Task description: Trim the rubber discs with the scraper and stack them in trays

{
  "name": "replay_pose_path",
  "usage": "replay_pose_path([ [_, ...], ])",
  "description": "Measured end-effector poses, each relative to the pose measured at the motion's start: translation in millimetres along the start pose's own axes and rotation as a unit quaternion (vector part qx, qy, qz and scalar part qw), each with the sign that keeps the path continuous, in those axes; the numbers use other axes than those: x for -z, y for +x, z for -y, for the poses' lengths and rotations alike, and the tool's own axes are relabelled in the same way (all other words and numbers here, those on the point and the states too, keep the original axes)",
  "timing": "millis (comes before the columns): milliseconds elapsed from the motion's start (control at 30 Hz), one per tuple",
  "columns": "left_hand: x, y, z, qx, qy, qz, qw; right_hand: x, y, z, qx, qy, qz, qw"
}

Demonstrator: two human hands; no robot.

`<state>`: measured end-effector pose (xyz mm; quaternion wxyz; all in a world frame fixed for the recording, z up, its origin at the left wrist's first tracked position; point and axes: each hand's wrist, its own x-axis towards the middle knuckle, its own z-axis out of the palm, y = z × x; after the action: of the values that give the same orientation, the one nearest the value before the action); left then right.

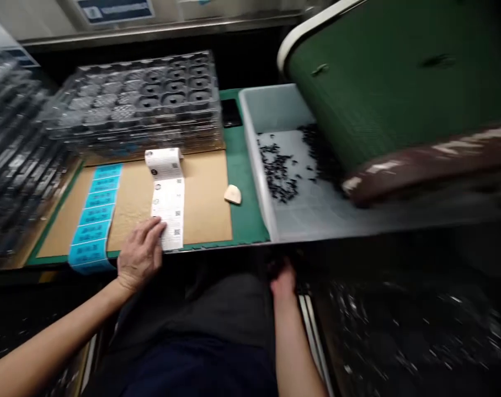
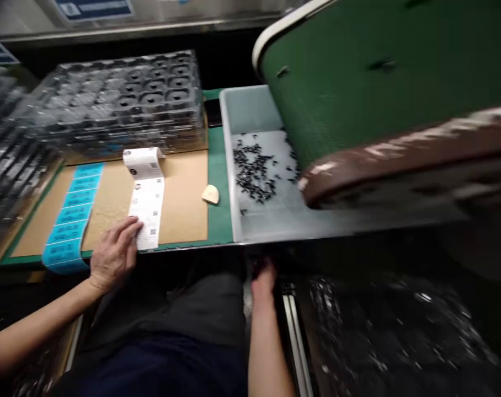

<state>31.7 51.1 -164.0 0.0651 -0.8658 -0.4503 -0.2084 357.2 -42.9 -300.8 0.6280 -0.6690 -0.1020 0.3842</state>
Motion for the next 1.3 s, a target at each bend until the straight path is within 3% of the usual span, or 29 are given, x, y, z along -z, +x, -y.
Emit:
replay_pose_path([
  [67, -0.7, 2, -1, -0.005, -0.013, -0.004, 1.0, 32, -28, 9, 0.017, -0.011, -0.019, 1.0],
  [167, -1.0, 3, -3, -0.009, -0.02, -0.012, 1.0, 50, -83, 26, 0.071, -0.038, 0.002, 0.997],
  [267, 1.6, 2, -5, -0.001, -0.014, -0.014, 1.0, 42, -132, 50, 0.152, -0.084, 0.073, 0.982],
  [367, 7.2, 4, -3, 0.015, -0.011, -0.001, 1.0, 18, -150, 86, 0.247, -0.138, 0.146, 0.948],
  [500, 15.4, 15, 14, 0.044, -0.015, 0.021, 0.999, -36, -129, 140, 0.385, -0.202, 0.193, 0.88],
  [600, 16.9, 22, 31, 0.049, -0.037, 0.034, 0.998, -83, -100, 164, 0.461, -0.236, 0.196, 0.833],
  [733, 12.1, 22, 44, 0.056, -0.073, 0.04, 0.995, -128, -70, 162, 0.505, -0.293, 0.231, 0.778],
  [900, 8.5, 19, 43, 0.064, -0.093, 0.029, 0.993, -143, -60, 152, 0.503, -0.356, 0.257, 0.744],
  [1000, 8.8, 20, 44, 0.057, -0.083, 0.018, 0.995, -147, -63, 155, 0.486, -0.359, 0.225, 0.764],
  [1133, 9.3, 22, 44, 0.05, -0.081, 0.01, 0.995, -152, -70, 152, 0.422, -0.276, 0.184, 0.844],
  [1233, 9.9, 23, 43, 0.053, -0.087, 0.005, 0.995, -156, -76, 149, 0.348, -0.199, 0.24, 0.884],
  [1300, 10.6, 24, 42, 0.056, -0.092, 0.005, 0.994, -160, -81, 150, 0.262, -0.113, 0.296, 0.911],
])
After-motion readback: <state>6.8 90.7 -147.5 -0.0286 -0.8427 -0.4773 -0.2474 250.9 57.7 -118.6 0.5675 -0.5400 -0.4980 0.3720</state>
